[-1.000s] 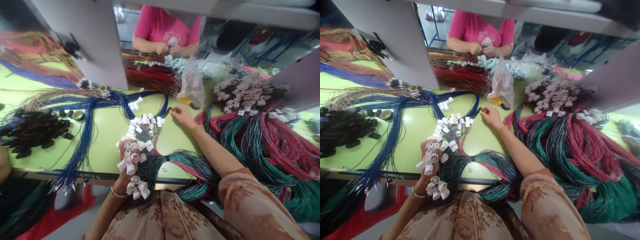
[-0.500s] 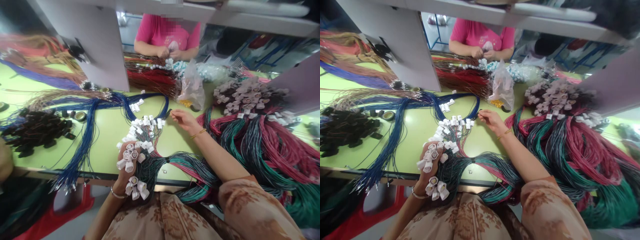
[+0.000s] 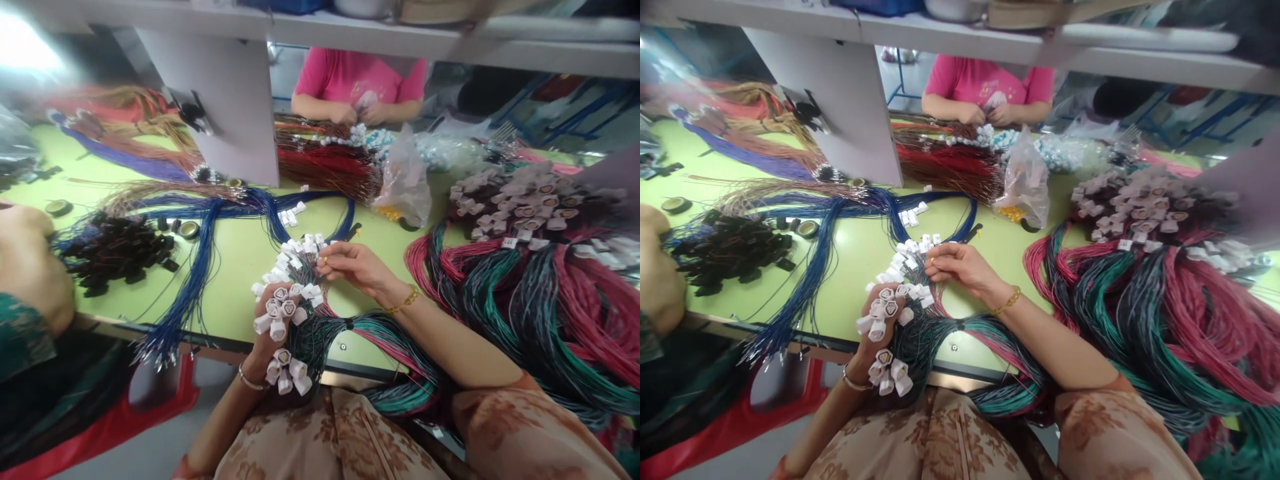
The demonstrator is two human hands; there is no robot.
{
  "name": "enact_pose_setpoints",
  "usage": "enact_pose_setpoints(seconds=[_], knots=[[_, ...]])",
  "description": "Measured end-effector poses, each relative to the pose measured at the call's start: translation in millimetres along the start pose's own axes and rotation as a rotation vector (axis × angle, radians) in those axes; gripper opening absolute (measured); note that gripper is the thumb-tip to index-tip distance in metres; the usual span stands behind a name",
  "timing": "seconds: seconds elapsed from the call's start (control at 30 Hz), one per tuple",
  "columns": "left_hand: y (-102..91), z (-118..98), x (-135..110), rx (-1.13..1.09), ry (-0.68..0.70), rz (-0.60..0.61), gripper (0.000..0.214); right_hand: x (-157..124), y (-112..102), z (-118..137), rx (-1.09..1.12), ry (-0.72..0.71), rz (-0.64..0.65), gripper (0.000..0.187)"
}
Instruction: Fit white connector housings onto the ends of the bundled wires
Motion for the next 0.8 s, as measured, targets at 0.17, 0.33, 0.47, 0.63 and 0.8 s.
enact_pose_setpoints(seconds=[0.17,0.33,0.47,0.63,0.8], knots=[[-0.2,7,-1,-0.021,0.003,0.012,0.019,-15,27,2,-0.215,-0.125,0.04,0.024],[0.1,13,-2,-0.035,0.011,0.036,0.017,-33,60,18,-0.739,-0.522,0.075,0.012],[-0.6,14,0,-0.026,0.028,0.06,0.022,-45,79,26,-0.989,-0.863,0.102,0.017],[4.9,21,2,-0.102,-0.029,0.118,0.033,-45,81,22,-1.015,-0.908,0.129,0.015],[2.9,19,1,-0.103,-0.034,0.054,0.045,-45,79,16,-1.027,-0.838,0.073,0.013]])
Point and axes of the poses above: each hand's wrist, its own x-axis towards the middle knuckle, its own y-axis out of the palm, z = x × y, the point moved 8 cm from there along x, towards the middle knuckle, and after that the axes turned 2 degrees about z, right-handed, at the moved point
